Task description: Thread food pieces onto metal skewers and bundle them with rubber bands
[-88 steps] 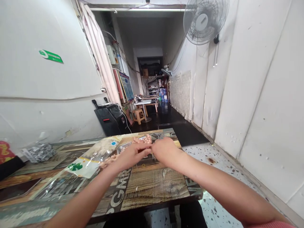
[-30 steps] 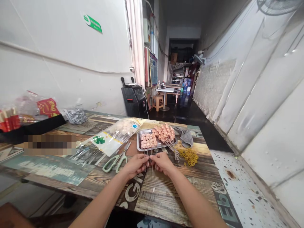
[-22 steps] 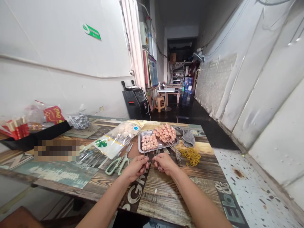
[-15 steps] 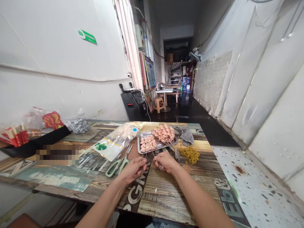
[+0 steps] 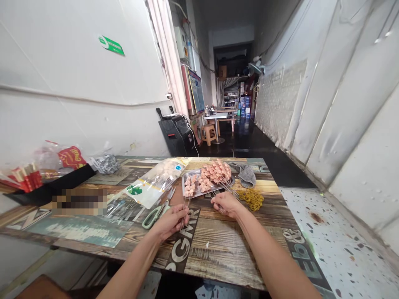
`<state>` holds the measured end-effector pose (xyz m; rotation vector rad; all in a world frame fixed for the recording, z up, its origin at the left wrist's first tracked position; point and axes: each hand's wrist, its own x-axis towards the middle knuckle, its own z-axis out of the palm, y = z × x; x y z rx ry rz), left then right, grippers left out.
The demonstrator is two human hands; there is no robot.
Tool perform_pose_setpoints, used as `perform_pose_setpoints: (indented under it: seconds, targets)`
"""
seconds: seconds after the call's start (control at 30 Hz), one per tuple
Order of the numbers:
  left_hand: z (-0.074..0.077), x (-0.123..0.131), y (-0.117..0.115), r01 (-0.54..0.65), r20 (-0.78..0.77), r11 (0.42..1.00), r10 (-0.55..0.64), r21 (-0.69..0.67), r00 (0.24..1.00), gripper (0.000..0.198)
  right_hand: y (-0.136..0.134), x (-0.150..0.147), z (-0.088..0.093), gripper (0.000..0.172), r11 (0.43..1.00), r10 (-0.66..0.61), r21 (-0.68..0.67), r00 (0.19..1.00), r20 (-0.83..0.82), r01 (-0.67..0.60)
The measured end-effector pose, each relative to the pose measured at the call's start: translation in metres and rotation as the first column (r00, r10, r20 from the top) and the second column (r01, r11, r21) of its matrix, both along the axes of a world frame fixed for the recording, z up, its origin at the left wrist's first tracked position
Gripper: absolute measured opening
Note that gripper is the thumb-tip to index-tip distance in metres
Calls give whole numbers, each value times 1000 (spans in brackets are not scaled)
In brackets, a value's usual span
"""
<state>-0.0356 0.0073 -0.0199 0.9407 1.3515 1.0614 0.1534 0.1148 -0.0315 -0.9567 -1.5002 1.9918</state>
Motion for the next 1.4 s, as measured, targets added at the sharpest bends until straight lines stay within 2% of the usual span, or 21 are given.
perform_pose_setpoints:
  seconds: [0.23, 0.37, 0.5, 0.7, 0.87, 1.13, 1.27, 1.4]
  targets:
    - [-4, 7, 6, -69, -24, 998, 69, -15, 997, 32, -13, -12, -2, 21, 999, -33, 34, 999, 37, 32]
    - [-4, 19, 14, -108, 11, 994, 108, -7, 994, 29, -17, -15, -2, 22, 998, -37, 55, 998, 55, 34]
    - [-3, 35, 24, -166, 56, 986, 167, -29, 984, 27, -23, -19, 0, 32, 996, -27, 86, 996, 80, 21]
    - [-5, 50, 34, -131, 145, 986, 145, -100, 979, 28, -29, -23, 1, 32, 988, -36, 155, 994, 106, 20]
    - [-4, 45, 32, -131, 168, 987, 146, -97, 975, 27, -25, -22, -1, 24, 990, -83, 127, 987, 138, 65]
    - [6, 18, 22, -69, 165, 992, 86, -101, 983, 26, -14, -8, 0, 18, 994, -52, 107, 990, 134, 38]
    - [5, 8, 19, -35, 149, 992, 54, -122, 987, 30, -8, -3, -2, 21, 984, -69, 172, 984, 163, 41]
    - [3, 15, 22, -33, 115, 991, 48, -128, 992, 29, -18, -10, 4, 27, 946, -105, 322, 967, 233, 25]
